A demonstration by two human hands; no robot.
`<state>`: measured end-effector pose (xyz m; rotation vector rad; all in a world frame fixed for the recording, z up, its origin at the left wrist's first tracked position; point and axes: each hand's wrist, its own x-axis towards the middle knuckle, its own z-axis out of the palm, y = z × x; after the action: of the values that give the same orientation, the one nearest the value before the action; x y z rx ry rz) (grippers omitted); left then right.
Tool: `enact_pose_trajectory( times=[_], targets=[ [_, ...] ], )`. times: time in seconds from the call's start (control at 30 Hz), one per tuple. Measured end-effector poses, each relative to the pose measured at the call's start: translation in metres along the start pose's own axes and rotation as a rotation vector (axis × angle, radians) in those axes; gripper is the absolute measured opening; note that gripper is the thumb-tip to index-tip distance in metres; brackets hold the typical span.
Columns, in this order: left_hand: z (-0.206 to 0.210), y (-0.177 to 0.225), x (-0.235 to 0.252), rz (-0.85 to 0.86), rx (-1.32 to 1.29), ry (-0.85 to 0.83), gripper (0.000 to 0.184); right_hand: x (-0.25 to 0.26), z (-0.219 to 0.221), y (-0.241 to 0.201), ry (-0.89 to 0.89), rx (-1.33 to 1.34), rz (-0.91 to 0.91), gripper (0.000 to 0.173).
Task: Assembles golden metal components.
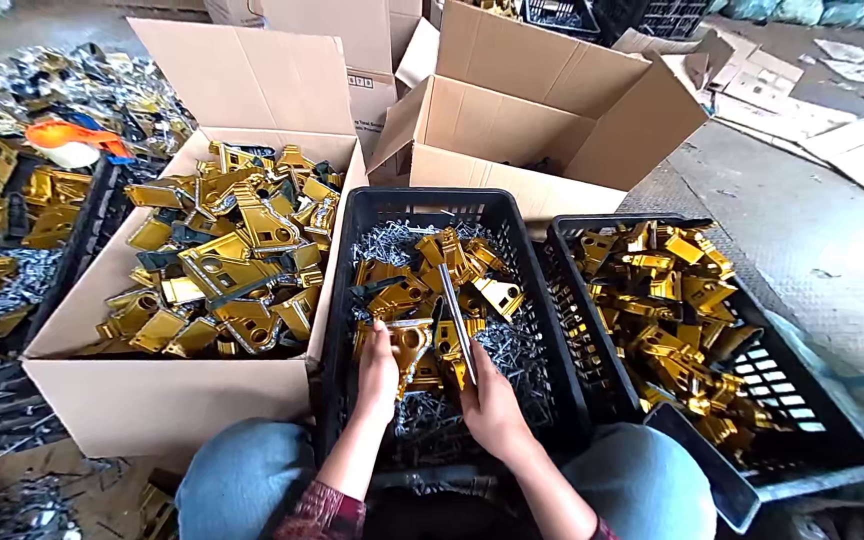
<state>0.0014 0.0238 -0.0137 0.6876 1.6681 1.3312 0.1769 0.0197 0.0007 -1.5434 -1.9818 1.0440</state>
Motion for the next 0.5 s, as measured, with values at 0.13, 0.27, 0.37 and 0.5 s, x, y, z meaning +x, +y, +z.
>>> enact_pose_trajectory(
  times=[0.13,0.27,0.37,0.5],
  targets=[
    [-0.002,-0.009,0.001,0.199,0.270,-0.080,0.094,-0.011,-0.002,0.002,0.474,-0.137,-0.503,0.048],
    [-0.002,-0.003,-0.008,0.236,0.517,-0.083,0.090,-0.017,0.015,0.012,0.512,-0.234,-0.678,0.039],
    [-0.004,-0.005,-0.004,0.211,0.534,-0.095,0.089,-0.011,0.022,0.008,0.223,-0.364,-0.317,0.051],
    [-0.006,0.000,-0.006,0.182,0.590,-0.090,0.087,-0.014,0.019,0.008,0.549,-0.175,-0.748,0.039]
  ],
)
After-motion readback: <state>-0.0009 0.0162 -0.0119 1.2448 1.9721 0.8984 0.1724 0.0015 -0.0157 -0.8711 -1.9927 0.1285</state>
